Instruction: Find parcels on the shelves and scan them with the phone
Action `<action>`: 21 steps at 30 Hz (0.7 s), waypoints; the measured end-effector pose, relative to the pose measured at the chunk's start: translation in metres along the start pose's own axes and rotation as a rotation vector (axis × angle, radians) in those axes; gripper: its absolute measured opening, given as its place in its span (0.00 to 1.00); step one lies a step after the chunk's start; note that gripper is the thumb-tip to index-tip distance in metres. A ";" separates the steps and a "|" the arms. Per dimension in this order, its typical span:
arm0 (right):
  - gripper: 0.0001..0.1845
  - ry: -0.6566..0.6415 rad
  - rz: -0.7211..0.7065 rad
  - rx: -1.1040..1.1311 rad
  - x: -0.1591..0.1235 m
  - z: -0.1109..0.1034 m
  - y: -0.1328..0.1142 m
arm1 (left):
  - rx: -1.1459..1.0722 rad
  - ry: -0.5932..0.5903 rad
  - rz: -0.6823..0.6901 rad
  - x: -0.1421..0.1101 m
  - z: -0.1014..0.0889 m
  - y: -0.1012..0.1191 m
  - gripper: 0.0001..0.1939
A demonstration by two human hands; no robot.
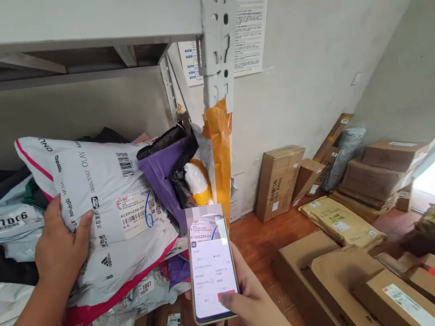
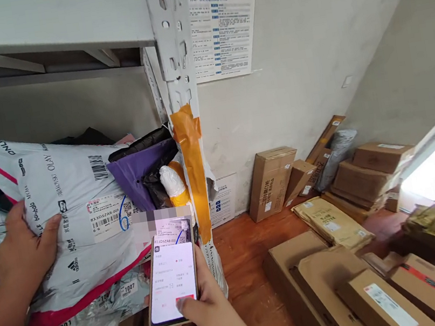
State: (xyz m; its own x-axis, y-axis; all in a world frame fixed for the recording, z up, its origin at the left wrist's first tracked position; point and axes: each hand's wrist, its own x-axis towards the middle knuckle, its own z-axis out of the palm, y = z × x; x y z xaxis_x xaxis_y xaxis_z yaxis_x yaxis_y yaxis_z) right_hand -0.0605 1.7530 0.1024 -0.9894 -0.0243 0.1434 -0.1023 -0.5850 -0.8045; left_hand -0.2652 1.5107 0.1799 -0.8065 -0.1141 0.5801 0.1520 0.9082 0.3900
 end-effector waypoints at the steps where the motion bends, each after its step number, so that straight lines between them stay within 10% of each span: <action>1: 0.48 0.002 -0.003 0.003 -0.001 -0.001 0.000 | 0.024 -0.024 0.030 0.004 -0.004 0.006 0.42; 12: 0.66 0.184 0.000 0.168 -0.015 -0.008 0.008 | 0.288 -0.541 0.451 0.141 0.019 0.102 0.31; 21: 0.53 0.365 -0.127 0.224 -0.020 -0.035 0.032 | 0.217 -0.505 0.475 0.168 0.064 0.163 0.19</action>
State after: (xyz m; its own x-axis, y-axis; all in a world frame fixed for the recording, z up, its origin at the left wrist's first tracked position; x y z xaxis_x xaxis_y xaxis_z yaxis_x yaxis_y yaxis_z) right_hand -0.0477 1.7630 0.0537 -0.9461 0.3235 -0.0121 -0.2404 -0.7271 -0.6430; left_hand -0.4121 1.6657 0.2951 -0.8549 0.4648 0.2304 0.4770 0.8789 -0.0032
